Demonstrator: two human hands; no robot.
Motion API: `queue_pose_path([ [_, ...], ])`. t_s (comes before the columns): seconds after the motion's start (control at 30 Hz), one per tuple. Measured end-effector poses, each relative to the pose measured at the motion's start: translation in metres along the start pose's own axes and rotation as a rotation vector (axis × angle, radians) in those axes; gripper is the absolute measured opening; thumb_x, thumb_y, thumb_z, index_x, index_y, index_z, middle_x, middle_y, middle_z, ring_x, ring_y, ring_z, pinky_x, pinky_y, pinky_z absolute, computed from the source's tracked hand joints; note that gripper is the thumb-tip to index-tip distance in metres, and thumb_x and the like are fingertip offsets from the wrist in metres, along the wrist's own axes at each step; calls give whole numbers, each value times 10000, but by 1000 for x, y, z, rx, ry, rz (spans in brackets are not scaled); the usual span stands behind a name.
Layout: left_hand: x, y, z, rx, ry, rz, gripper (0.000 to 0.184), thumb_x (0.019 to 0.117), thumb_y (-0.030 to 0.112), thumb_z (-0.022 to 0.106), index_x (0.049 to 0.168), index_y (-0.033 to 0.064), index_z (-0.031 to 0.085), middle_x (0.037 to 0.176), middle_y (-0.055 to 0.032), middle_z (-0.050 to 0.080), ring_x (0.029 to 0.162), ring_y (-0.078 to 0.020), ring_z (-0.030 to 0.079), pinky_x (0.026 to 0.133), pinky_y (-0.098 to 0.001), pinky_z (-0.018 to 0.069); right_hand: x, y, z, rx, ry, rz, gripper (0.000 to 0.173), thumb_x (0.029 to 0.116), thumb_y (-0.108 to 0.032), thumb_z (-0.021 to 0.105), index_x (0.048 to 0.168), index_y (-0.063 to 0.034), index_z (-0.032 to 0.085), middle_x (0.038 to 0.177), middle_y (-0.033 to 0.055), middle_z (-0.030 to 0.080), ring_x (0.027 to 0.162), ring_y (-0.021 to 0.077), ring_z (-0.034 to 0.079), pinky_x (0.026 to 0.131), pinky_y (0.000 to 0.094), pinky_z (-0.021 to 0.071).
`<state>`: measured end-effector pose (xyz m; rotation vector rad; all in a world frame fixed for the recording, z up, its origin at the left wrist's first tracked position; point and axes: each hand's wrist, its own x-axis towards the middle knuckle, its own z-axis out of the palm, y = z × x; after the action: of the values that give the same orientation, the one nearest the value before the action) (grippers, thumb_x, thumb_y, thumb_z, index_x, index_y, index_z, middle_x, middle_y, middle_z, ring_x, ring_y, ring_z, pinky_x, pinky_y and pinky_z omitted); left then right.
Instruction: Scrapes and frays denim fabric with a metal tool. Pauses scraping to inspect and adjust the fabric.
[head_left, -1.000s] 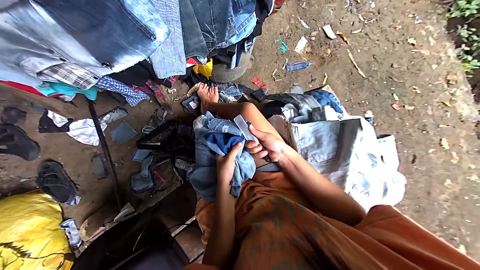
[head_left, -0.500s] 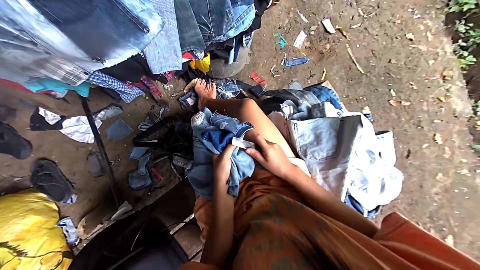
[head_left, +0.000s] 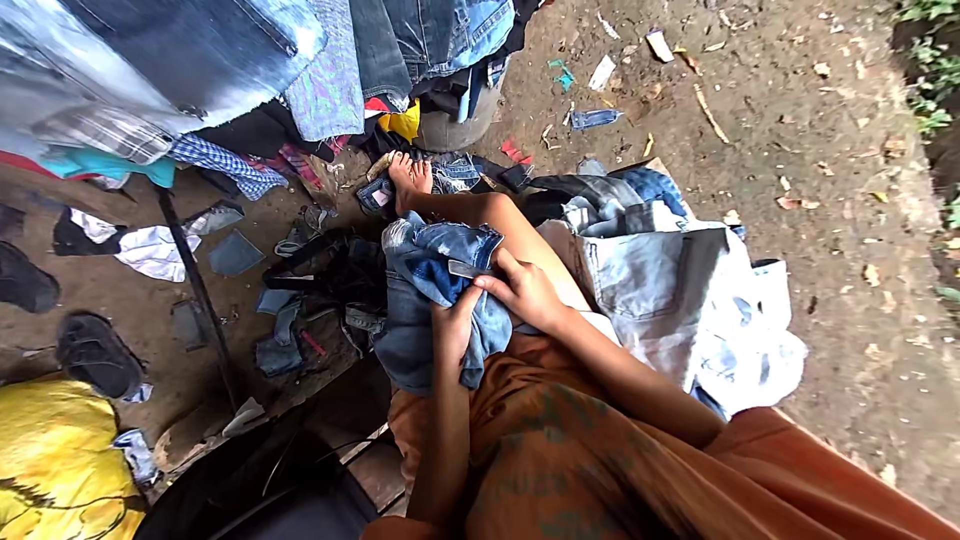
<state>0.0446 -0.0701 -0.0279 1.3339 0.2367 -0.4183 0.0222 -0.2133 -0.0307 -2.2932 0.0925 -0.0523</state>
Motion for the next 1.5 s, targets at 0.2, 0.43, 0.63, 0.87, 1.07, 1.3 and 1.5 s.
queue_pose_path([
  [0.2,3,-3,0,-21,-11,19,287,874,-81,682,1151,-30,623,982,-54,714,947,-74,686,910,-263,568,11,-1,7,437,-28,180,250,1015,-321,612,1024,-72,588,704,23,578,625,127,579,589,343,489],
  [0.43,5,7,-1,-43,38,-75,275,867,-86,699,1126,-41,616,950,-73,719,912,-97,696,882,-284,578,34,-9,-30,1083,-452,668,329,1108,-431,329,981,-181,501,584,-76,439,397,-25,354,356,113,281],
  [0.63,8,7,2,-16,25,-36,303,859,-89,716,1142,-38,621,972,-62,723,933,-82,693,897,-274,575,18,-5,-39,929,-286,580,325,1105,-400,343,991,-163,535,637,-71,475,453,-11,387,405,132,317],
  [0.87,6,9,5,-16,56,-65,257,877,-66,704,1119,-20,630,940,-43,715,903,-68,689,870,-265,577,-22,-6,-29,-15,8,0,546,1028,-393,569,1477,-89,506,864,149,693,691,310,669,629,529,555],
  [1.07,5,13,4,-24,58,-92,228,889,-55,700,1106,-16,643,940,-52,720,908,-82,693,875,-273,575,-20,7,-10,-73,38,-82,405,1052,-356,531,1348,-110,660,1078,165,728,836,334,729,677,529,582],
  [1.3,8,14,7,-23,22,-116,239,899,-37,706,1130,-16,650,980,-58,727,940,-86,693,899,-284,573,-17,10,-17,93,60,6,355,1047,-323,548,1314,-155,710,1039,93,738,860,186,700,759,421,570],
  [1.5,9,12,2,-42,25,-141,293,896,-39,707,1174,-33,617,992,-81,721,935,-101,695,893,-290,578,-12,17,-50,436,-109,232,410,1053,-302,458,1420,-148,560,930,-1,642,764,53,566,733,291,496],
])
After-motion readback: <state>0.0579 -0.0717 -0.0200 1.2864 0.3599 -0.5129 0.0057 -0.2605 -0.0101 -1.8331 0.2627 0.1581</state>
